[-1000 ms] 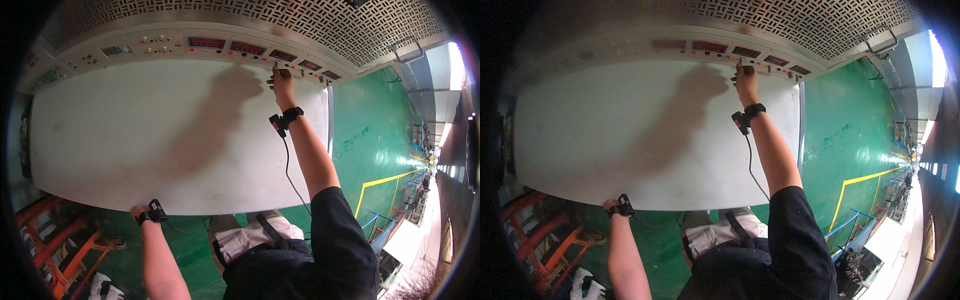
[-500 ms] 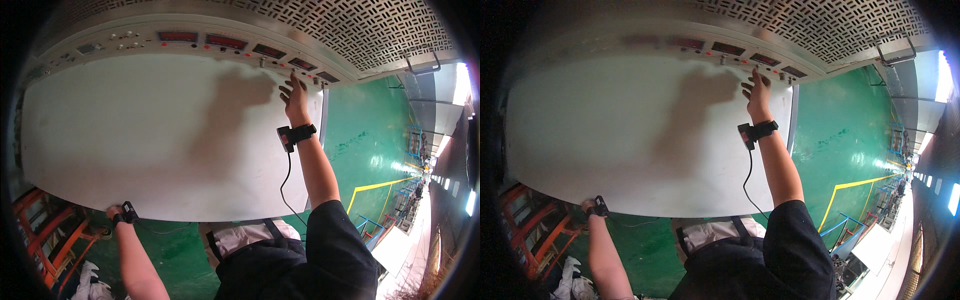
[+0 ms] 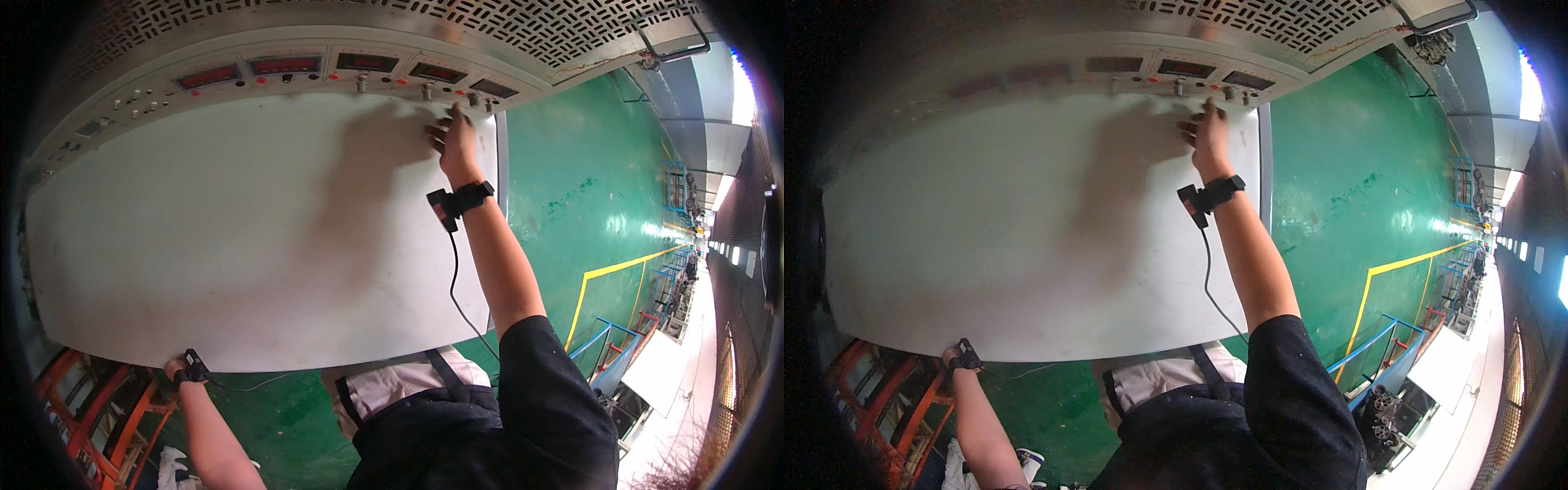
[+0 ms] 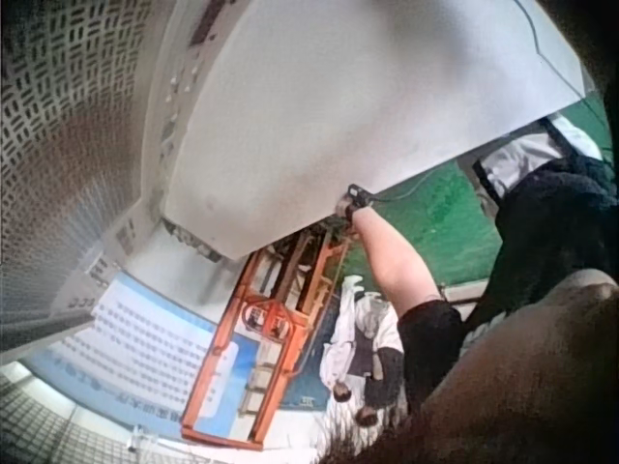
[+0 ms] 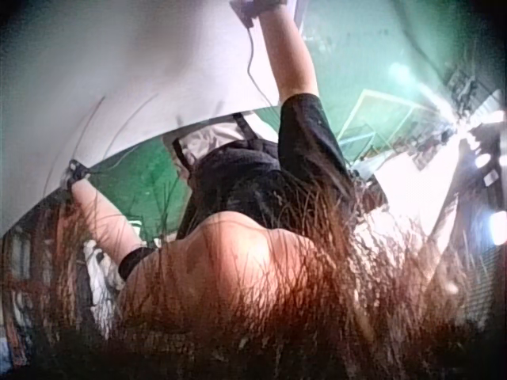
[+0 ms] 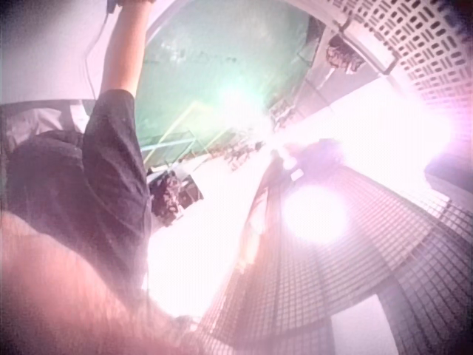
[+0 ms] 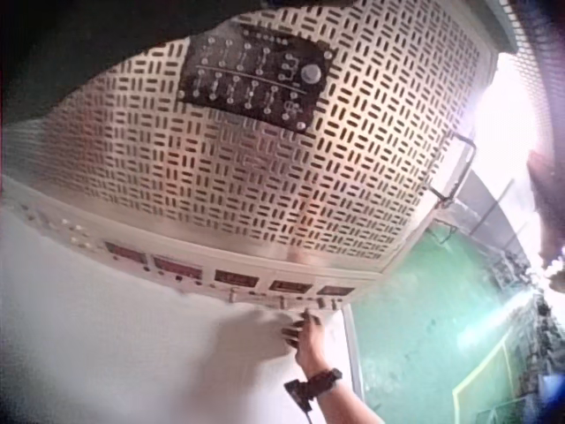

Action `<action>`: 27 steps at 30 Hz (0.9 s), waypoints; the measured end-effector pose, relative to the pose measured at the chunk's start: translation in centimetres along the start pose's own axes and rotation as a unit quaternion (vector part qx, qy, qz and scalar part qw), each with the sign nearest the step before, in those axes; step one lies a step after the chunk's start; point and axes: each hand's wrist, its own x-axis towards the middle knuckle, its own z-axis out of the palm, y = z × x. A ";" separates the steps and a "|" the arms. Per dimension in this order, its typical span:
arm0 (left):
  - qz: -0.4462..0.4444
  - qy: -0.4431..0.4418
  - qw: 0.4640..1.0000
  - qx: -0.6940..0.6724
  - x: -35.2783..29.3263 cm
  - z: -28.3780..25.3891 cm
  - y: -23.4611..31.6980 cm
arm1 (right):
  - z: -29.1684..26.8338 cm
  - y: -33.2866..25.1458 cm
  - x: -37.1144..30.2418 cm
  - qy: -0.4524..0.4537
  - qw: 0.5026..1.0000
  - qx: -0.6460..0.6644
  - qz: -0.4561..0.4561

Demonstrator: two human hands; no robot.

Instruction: The person removes a circuit board from an electrical panel, turns it over with both hands to look at it, and presses it back into place. The person then rotates several knobs and operates switches on the control board while other people stand nearby.

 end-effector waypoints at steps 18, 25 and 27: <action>-0.138 -0.132 0.542 -0.819 9.3 6.1 -3.8 | -2.0 -0.9 2.0 -0.007 0.995 0.070 -0.077; -0.188 -0.071 0.520 -0.830 4.6 3.4 -2.6 | -3.7 -1.5 3.3 -0.182 0.937 0.297 0.032; -0.192 -0.074 0.513 -0.834 2.2 1.4 0.1 | -5.2 -1.5 4.9 -0.258 0.912 0.315 0.052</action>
